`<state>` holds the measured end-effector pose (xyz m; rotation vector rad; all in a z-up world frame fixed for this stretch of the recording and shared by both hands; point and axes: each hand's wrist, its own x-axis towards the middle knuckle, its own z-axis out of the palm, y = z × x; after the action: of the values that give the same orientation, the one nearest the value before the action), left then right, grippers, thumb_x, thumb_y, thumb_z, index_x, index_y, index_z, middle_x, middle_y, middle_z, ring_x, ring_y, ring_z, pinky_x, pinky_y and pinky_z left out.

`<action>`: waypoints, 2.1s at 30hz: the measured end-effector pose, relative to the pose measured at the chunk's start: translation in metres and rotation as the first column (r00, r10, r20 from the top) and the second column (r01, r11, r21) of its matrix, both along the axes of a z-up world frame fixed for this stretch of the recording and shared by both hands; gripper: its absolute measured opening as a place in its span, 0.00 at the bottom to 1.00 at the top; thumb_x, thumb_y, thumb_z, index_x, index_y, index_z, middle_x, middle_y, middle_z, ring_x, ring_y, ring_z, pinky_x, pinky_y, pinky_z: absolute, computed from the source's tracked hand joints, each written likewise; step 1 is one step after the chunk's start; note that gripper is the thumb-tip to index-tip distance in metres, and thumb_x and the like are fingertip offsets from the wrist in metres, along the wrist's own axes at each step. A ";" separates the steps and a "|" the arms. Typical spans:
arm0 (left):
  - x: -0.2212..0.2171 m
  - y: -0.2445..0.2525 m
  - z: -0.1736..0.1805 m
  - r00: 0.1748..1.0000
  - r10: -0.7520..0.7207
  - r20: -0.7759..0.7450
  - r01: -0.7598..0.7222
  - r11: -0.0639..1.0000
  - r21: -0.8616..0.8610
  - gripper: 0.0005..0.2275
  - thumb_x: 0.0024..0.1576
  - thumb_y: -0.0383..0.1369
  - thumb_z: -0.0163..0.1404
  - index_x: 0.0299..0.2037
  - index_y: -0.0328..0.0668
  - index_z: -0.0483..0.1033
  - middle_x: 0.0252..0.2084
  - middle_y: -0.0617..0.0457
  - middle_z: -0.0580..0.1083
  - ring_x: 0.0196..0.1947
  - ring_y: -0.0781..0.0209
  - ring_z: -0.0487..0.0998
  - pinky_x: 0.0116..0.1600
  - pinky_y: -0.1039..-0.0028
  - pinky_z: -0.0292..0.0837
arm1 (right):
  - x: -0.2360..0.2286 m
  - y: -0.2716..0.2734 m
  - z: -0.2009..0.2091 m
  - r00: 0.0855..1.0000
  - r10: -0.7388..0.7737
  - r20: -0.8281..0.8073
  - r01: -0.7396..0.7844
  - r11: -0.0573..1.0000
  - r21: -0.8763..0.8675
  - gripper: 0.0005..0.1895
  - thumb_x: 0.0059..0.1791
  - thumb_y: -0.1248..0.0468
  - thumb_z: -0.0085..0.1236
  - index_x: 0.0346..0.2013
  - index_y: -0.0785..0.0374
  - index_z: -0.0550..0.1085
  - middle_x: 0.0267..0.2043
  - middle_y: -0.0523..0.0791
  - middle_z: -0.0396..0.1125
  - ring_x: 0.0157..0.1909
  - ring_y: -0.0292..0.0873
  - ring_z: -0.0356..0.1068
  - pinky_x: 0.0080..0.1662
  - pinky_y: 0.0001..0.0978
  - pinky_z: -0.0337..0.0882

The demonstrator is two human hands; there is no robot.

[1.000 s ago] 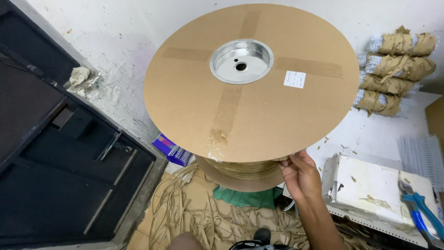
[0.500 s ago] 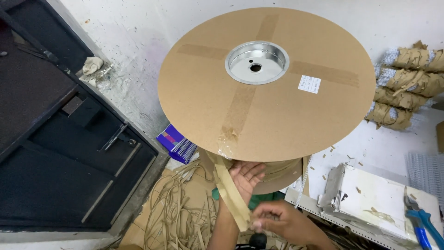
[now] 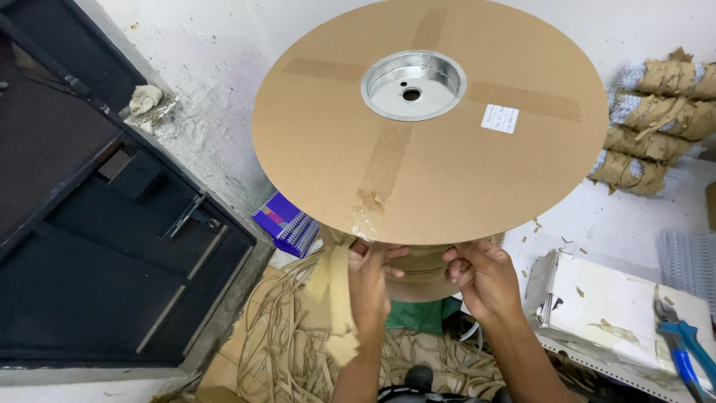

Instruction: The person sits on the floor and uses blue-handled pliers to cut a white spiral cable into short segments. They repeatedly pull the cable from a large spool, cut it, and place the pieces on a white box.

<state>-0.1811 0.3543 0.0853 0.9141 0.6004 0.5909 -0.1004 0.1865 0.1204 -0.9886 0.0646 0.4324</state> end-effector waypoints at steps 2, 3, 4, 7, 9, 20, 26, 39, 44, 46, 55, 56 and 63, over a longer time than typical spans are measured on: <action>0.009 0.001 -0.031 0.999 0.010 0.039 -0.011 1.000 0.025 0.15 0.66 0.35 0.55 0.56 0.30 0.74 0.42 0.36 0.83 0.33 0.52 0.87 0.27 0.74 0.84 | -0.003 0.004 -0.007 0.999 -0.024 0.026 0.023 0.999 0.032 0.06 0.56 0.70 0.58 0.38 0.73 0.75 0.25 0.55 0.74 0.17 0.42 0.67 0.23 0.34 0.69; 0.013 0.001 -0.031 0.997 0.004 0.076 -0.003 1.000 -0.019 0.13 0.64 0.35 0.56 0.53 0.33 0.75 0.40 0.41 0.82 0.35 0.53 0.86 0.32 0.72 0.83 | -0.003 0.005 -0.005 0.999 -0.030 0.036 0.027 0.998 0.063 0.04 0.56 0.71 0.56 0.38 0.70 0.76 0.22 0.51 0.70 0.16 0.40 0.63 0.23 0.33 0.65; 0.017 0.000 -0.031 0.994 0.000 0.113 0.007 0.998 -0.064 0.11 0.62 0.34 0.58 0.50 0.37 0.75 0.39 0.46 0.82 0.36 0.53 0.85 0.36 0.71 0.83 | -0.004 0.006 -0.003 0.998 -0.036 0.045 0.032 0.995 0.094 0.04 0.56 0.72 0.54 0.38 0.68 0.76 0.18 0.48 0.65 0.15 0.38 0.58 0.24 0.32 0.62; -0.001 -0.009 0.033 0.996 -0.003 0.093 0.008 0.998 -0.056 0.08 0.59 0.36 0.59 0.42 0.43 0.75 0.35 0.51 0.80 0.35 0.57 0.82 0.38 0.71 0.79 | -0.017 0.001 0.014 0.993 -0.042 0.109 0.018 0.976 0.216 0.04 0.56 0.72 0.55 0.39 0.66 0.78 0.16 0.44 0.60 0.14 0.35 0.54 0.25 0.28 0.59; -0.003 -0.006 0.026 0.998 -0.022 0.064 0.025 0.999 -0.037 0.08 0.60 0.37 0.59 0.39 0.46 0.73 0.32 0.51 0.79 0.33 0.58 0.81 0.36 0.72 0.75 | -0.027 -0.008 0.035 0.978 -0.087 0.188 0.047 0.977 0.208 0.04 0.57 0.70 0.55 0.41 0.66 0.78 0.15 0.44 0.60 0.14 0.34 0.55 0.25 0.27 0.61; -0.016 -0.008 0.052 0.989 -0.129 0.079 0.132 0.990 -0.044 0.09 0.64 0.29 0.56 0.48 0.30 0.76 0.44 0.32 0.83 0.32 0.43 0.86 0.25 0.72 0.79 | -0.028 0.004 0.029 0.996 0.004 0.095 0.003 0.997 -0.074 0.09 0.56 0.68 0.60 0.46 0.73 0.78 0.26 0.57 0.73 0.17 0.43 0.67 0.25 0.38 0.72; 0.004 -0.006 0.020 0.993 -0.028 0.114 0.040 0.994 -0.102 0.05 0.61 0.27 0.59 0.43 0.37 0.76 0.37 0.36 0.83 0.27 0.51 0.83 0.22 0.75 0.74 | -0.031 0.023 0.034 0.994 0.089 0.063 -0.076 0.981 -0.179 0.17 0.53 0.63 0.67 0.48 0.76 0.80 0.25 0.56 0.74 0.15 0.41 0.66 0.22 0.37 0.72; -0.028 0.026 -0.004 0.777 -0.050 0.627 0.285 0.917 -0.280 0.08 0.67 0.39 0.49 0.38 0.48 0.76 0.34 0.46 0.79 0.24 0.60 0.71 0.31 0.74 0.65 | -0.030 0.027 0.036 0.987 0.148 0.070 -0.136 0.979 -0.155 0.17 0.55 0.62 0.65 0.46 0.79 0.79 0.23 0.56 0.73 0.12 0.42 0.63 0.22 0.40 0.70; -0.014 -0.016 0.026 0.981 -0.142 0.132 0.126 0.985 0.122 0.13 0.66 0.39 0.58 0.37 0.35 0.77 0.33 0.38 0.83 0.23 0.57 0.80 0.27 0.73 0.74 | -0.027 0.036 0.024 0.988 0.148 0.052 -0.142 0.983 -0.115 0.15 0.55 0.65 0.64 0.47 0.80 0.78 0.23 0.54 0.73 0.13 0.40 0.63 0.23 0.38 0.69; -0.010 -0.023 0.049 0.996 -0.085 0.003 0.084 0.989 0.122 0.12 0.66 0.31 0.54 0.35 0.26 0.78 0.26 0.35 0.80 0.21 0.54 0.78 0.27 0.71 0.73 | -0.023 0.039 0.013 0.994 0.111 0.022 -0.109 0.992 -0.067 0.14 0.55 0.66 0.63 0.48 0.78 0.78 0.23 0.53 0.72 0.13 0.39 0.62 0.23 0.38 0.68; -0.007 -0.020 0.054 0.994 -0.029 0.110 0.019 0.996 0.088 0.09 0.61 0.27 0.54 0.30 0.29 0.82 0.23 0.39 0.79 0.17 0.59 0.76 0.23 0.74 0.73 | -0.036 0.021 0.032 0.980 0.093 0.175 -0.136 0.958 0.254 0.12 0.58 0.67 0.51 0.41 0.67 0.82 0.14 0.42 0.63 0.14 0.34 0.54 0.23 0.26 0.61; -0.009 -0.022 0.055 0.993 -0.029 0.114 0.019 0.996 0.090 0.09 0.61 0.27 0.54 0.30 0.29 0.82 0.23 0.39 0.79 0.17 0.59 0.76 0.23 0.74 0.73 | -0.030 0.011 0.030 0.980 0.092 0.179 -0.136 0.957 0.255 0.12 0.58 0.67 0.51 0.41 0.67 0.82 0.14 0.42 0.63 0.14 0.34 0.54 0.23 0.26 0.61; 0.002 -0.034 0.048 0.993 -0.102 0.065 0.098 0.993 0.061 0.11 0.63 0.33 0.59 0.38 0.28 0.82 0.28 0.38 0.82 0.17 0.62 0.79 0.20 0.80 0.73 | -0.031 -0.009 0.025 0.964 0.101 0.246 -0.110 0.994 0.022 0.13 0.61 0.63 0.52 0.45 0.70 0.80 0.16 0.47 0.67 0.12 0.38 0.59 0.23 0.32 0.64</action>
<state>-0.1791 0.3199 0.1337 0.9690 0.4757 0.5491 -0.1311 0.1774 0.1456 -1.0066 -0.2188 0.4044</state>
